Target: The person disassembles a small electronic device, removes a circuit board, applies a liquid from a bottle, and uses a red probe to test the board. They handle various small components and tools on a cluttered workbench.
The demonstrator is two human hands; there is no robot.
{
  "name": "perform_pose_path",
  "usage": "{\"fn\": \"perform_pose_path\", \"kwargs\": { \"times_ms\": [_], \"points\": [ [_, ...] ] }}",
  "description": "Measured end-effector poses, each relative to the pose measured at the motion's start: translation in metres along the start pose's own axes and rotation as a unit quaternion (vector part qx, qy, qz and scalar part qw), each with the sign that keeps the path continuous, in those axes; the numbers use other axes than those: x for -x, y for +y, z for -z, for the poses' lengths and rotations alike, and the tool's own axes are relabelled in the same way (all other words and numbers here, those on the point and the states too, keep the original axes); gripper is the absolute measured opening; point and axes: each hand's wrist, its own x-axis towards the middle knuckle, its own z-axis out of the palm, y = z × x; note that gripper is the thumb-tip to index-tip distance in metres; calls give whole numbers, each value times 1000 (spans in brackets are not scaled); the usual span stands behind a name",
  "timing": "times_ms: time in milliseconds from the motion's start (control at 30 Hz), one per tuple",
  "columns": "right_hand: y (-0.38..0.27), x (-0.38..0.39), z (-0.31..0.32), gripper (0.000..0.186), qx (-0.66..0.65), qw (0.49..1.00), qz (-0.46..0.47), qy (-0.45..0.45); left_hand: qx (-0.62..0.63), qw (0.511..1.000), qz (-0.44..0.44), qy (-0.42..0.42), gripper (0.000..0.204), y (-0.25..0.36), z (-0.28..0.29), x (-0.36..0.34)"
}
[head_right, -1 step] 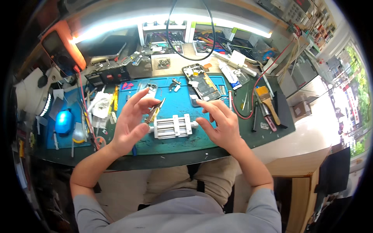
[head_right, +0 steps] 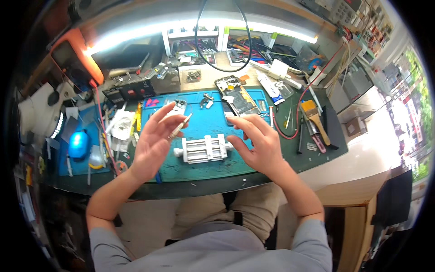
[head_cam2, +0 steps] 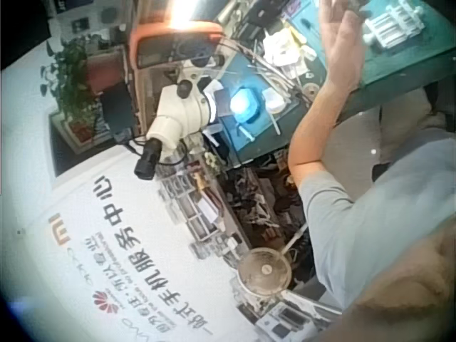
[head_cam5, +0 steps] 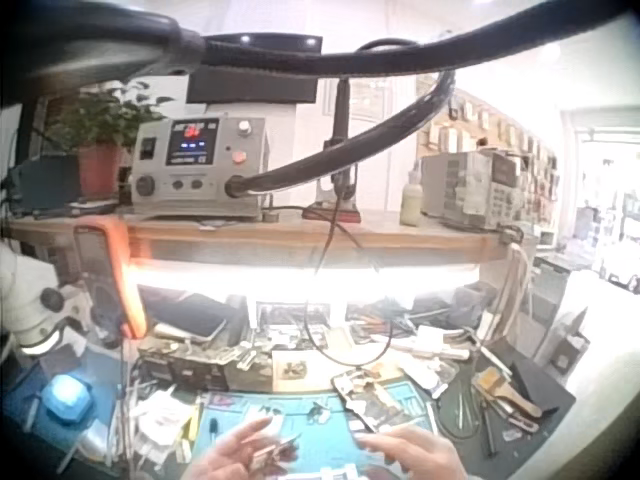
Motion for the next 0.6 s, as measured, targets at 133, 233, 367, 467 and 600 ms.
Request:
{"fn": "perform_pose_path", "kwargs": {
  "times_ms": [133, 233, 367, 467, 600],
  "points": [
    [-25, -44, -4, 47, -33, 996, 84, 13, 278, 953, 114, -38, 77, 11, 11, -3],
    [-42, -67, -20, 56, 12, 981, 186, 52, 367, 919, 144, -13, 64, 16, 19, -2],
    [-41, -73, -48, 69, 15, 982, 179, 56, 379, 913, 154, 17, 41, 14, 22, 2],
    [-36, -67, -56, 64, 0, 985, 161, 58, 353, 921, 163, 6, 53, 14, 17, 6],
    [-31, -57, -59, 58, -15, 985, 154, 74, 323, 930, 172, -29, 73, 7, 17, 11]
  ]
}}
